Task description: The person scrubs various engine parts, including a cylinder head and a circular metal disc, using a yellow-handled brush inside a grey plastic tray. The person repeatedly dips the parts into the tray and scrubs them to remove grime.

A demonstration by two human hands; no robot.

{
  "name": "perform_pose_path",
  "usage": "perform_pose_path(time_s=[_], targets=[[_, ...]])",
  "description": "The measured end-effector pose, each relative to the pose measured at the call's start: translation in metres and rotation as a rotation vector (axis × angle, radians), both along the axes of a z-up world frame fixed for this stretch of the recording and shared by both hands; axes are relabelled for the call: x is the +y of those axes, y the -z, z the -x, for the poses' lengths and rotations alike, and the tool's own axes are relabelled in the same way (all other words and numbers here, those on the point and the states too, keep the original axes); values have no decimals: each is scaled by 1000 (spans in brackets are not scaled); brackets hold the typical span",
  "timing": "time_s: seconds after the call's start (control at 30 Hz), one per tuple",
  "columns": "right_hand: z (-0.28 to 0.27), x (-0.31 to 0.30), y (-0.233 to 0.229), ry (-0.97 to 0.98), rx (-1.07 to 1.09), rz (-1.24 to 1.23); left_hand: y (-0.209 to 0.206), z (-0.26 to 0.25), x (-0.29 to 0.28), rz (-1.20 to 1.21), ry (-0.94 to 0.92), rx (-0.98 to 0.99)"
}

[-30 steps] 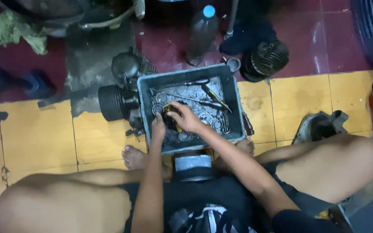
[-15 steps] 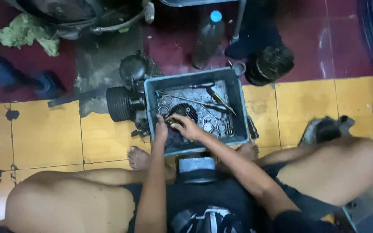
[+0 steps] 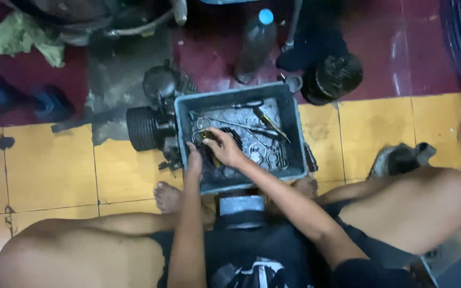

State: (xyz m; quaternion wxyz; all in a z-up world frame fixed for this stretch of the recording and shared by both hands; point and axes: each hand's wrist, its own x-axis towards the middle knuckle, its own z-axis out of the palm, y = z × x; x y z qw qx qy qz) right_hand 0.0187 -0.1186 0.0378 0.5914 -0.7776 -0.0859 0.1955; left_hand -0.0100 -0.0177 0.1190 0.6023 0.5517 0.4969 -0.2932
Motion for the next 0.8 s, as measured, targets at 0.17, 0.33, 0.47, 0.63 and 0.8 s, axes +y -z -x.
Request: perform_pose_path(time_s=[0.17,0.33,0.47,0.63,0.8], targets=[[4,-2,17,-28,-127,-5,-24,-4,2,-6,-33,-56],[-9,-4,-8,-28,-121,-72,43,-6,12,-5,-10,-81],[-27,-19,8,80,-114,-202,8,-6,6,43,-21,-75],[-13,-22,-58,203,13,-151,33,2,7,63,-47,-76],[-24,-40,3,195,-15,90,7,-14,1,41,-119,-32]])
